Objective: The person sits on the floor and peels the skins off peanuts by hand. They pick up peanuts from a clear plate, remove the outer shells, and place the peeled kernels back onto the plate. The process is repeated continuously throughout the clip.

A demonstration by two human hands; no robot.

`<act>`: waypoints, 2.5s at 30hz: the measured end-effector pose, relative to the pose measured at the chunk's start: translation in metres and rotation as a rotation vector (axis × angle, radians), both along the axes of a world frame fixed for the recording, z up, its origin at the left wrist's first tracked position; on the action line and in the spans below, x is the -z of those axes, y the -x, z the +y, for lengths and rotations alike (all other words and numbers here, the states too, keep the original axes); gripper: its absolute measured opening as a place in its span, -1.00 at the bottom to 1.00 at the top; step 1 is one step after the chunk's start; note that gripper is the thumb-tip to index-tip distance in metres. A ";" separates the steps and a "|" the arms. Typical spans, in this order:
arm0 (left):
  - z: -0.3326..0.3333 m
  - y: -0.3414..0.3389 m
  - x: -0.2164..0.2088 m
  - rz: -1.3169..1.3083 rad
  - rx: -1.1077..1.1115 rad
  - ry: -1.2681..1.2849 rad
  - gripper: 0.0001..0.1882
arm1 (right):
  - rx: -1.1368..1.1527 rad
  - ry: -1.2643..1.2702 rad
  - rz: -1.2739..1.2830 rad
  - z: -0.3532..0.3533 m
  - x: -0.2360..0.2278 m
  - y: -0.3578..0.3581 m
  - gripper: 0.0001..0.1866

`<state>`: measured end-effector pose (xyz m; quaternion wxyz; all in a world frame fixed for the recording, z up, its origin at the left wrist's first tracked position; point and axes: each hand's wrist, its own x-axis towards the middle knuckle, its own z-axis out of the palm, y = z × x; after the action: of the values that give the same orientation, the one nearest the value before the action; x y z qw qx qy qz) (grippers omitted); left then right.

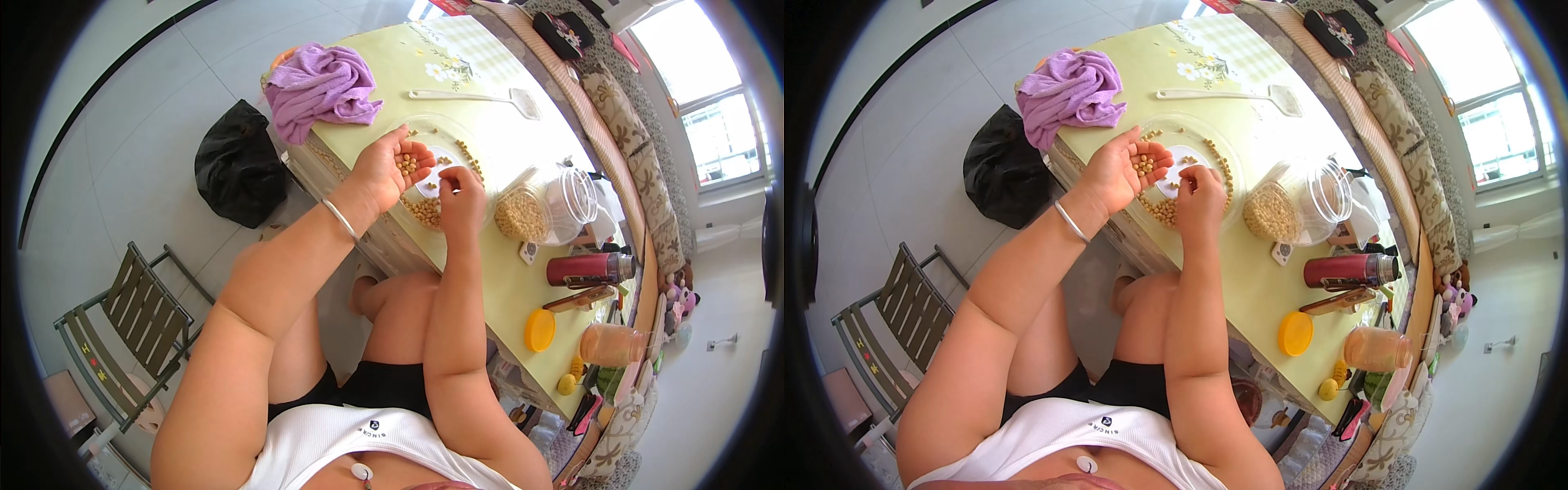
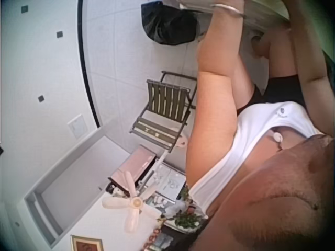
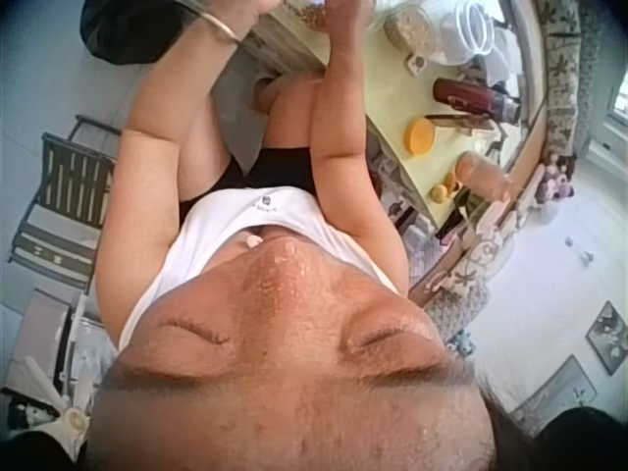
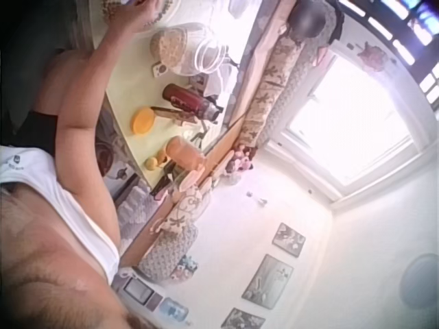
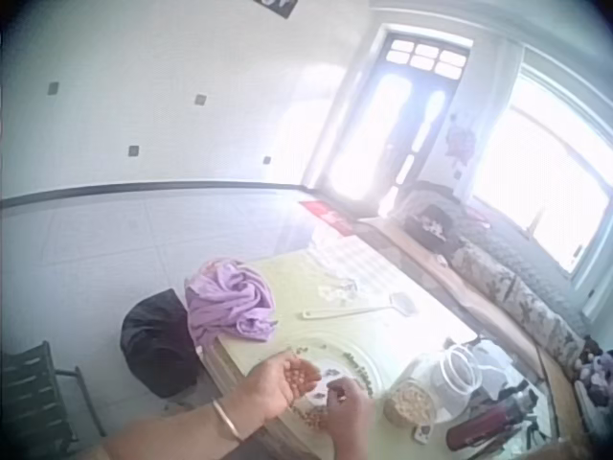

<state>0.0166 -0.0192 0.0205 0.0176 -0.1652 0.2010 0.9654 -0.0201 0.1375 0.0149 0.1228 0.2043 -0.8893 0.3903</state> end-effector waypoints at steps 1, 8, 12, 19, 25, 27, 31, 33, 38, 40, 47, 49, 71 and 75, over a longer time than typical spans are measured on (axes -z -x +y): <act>0.001 0.000 0.000 -0.006 0.013 -0.003 -0.56 | 0.016 0.059 0.026 -0.002 -0.005 -0.002 -0.90; 0.011 -0.001 0.002 0.034 0.124 -0.032 -0.47 | -0.146 0.469 -0.049 -0.013 -0.012 -0.012 -0.87; 0.013 -0.002 0.002 0.021 0.078 -0.105 -0.47 | -0.162 0.621 -0.098 -0.013 -0.010 -0.011 -0.85; -0.005 0.005 -0.001 0.041 -0.124 -0.122 -0.50 | -0.099 0.161 -0.194 0.000 -0.007 -0.003 -0.71; -0.014 0.004 -0.004 0.011 -0.175 -0.092 -0.51 | -0.309 -0.122 -0.054 -0.018 -0.003 -0.016 -0.61; -0.013 0.005 -0.002 -0.002 -0.151 -0.075 -0.53 | -0.274 -0.131 -0.094 -0.021 -0.007 -0.017 -0.68; -0.008 0.004 0.000 -0.009 -0.096 -0.049 -0.56 | -0.145 -0.206 -0.042 -0.015 0.001 -0.010 -0.83; -0.004 0.003 0.001 -0.015 -0.087 -0.023 -0.57 | -0.089 -0.171 -0.108 -0.013 0.001 -0.009 -0.89; 0.005 0.001 0.001 -0.013 -0.031 0.024 -0.58 | -0.031 -0.203 -0.095 -0.010 -0.001 -0.010 -0.93; 0.004 0.000 0.001 -0.018 -0.030 0.029 -0.58 | -0.021 -0.153 -0.112 -0.010 -0.003 -0.010 -0.93; -0.001 0.002 0.008 0.000 -0.034 0.011 -0.57 | -0.079 -0.247 -0.091 -0.004 -0.014 -0.021 -0.76; -0.002 0.002 0.009 0.002 -0.028 0.006 -0.58 | -0.086 -0.311 -0.100 -0.002 -0.015 -0.022 -0.73; 0.003 0.000 0.005 0.050 0.150 0.038 -0.54 | -0.018 0.441 -0.165 -0.005 -0.006 -0.006 -0.95; 0.007 -0.001 0.003 0.058 0.160 0.019 -0.53 | -0.138 0.568 -0.227 -0.009 -0.009 -0.011 -0.91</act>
<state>0.0180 -0.0124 0.0179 0.0871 -0.1205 0.2232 0.9634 -0.0093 0.1283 0.0240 0.0483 0.1769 -0.7366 0.6510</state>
